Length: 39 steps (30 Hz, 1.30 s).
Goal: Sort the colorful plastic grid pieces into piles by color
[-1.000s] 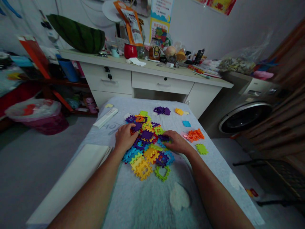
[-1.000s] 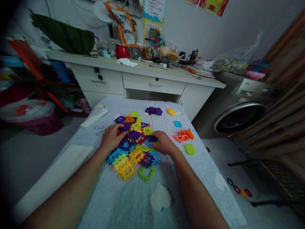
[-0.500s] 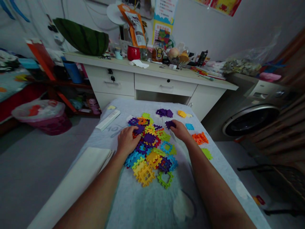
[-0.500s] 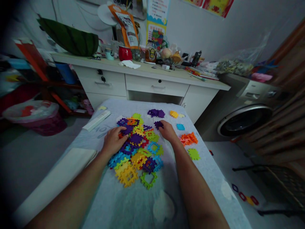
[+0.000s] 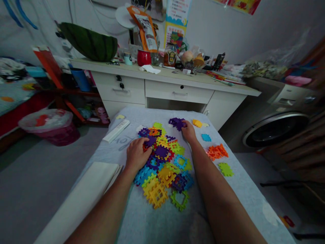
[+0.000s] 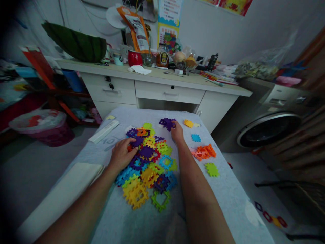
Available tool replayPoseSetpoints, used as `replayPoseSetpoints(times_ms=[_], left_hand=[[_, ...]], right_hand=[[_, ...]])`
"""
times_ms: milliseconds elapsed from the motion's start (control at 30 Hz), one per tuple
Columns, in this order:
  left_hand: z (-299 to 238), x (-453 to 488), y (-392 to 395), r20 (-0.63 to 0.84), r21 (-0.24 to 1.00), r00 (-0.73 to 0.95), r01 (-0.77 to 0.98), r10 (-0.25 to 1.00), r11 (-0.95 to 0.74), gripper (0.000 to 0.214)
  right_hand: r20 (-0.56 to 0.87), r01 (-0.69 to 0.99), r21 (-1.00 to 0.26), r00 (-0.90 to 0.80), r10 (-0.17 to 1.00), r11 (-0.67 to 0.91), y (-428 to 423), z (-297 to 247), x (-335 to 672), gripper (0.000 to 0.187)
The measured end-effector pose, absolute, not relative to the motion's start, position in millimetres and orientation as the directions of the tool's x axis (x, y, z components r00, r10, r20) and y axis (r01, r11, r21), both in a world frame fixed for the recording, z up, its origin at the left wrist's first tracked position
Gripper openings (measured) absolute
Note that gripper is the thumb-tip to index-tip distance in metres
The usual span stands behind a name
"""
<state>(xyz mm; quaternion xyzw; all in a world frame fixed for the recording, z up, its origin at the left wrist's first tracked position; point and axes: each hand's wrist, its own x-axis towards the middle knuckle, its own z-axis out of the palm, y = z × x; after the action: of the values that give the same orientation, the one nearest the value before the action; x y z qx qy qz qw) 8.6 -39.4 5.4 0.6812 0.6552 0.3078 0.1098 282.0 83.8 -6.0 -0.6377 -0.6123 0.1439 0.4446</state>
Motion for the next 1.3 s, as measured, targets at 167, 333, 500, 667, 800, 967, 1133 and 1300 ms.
replayPoseSetpoints(times_ms=[167,333,500,667,800,967,1133,1300], left_hand=[[5,8,-40,0.271,0.549,-0.046,0.828,0.962,-0.115,0.033],[3,7,-40,0.275,0.542,-0.041,0.832,0.960,-0.120,0.033],[2,7,-38,0.285,0.534,-0.029,0.835,0.958,-0.133,0.033],[1,7,-38,0.289,0.534,-0.030,0.834,0.957,-0.136,0.033],[1,6,-38,0.291,0.536,-0.026,0.833,0.956,-0.140,0.033],[2,6,-37,0.286,0.535,-0.028,0.834,0.958,-0.135,0.034],[2,7,-38,0.289,0.537,-0.024,0.832,0.957,-0.141,0.033],[2,7,-38,0.281,0.536,-0.026,0.833,0.959,-0.134,0.034]], right_hand=[[0.457,0.655,-0.728,0.247,0.854,0.201,87,-21,285,0.054],[0.516,0.669,-0.699,0.226,0.826,0.254,83,-25,289,0.038],[0.447,0.756,-0.617,0.108,0.888,0.219,78,-19,287,0.032],[0.400,0.807,-0.556,0.051,0.915,0.198,74,-10,282,0.031],[0.362,0.805,-0.550,-0.009,0.932,0.221,68,16,283,0.022],[-0.093,0.799,-0.547,-0.353,0.931,0.248,51,56,279,0.009],[-0.328,0.887,-0.381,-0.394,0.859,0.261,39,65,261,0.012],[-0.310,0.904,-0.316,-0.387,0.869,0.289,38,63,255,0.017]])
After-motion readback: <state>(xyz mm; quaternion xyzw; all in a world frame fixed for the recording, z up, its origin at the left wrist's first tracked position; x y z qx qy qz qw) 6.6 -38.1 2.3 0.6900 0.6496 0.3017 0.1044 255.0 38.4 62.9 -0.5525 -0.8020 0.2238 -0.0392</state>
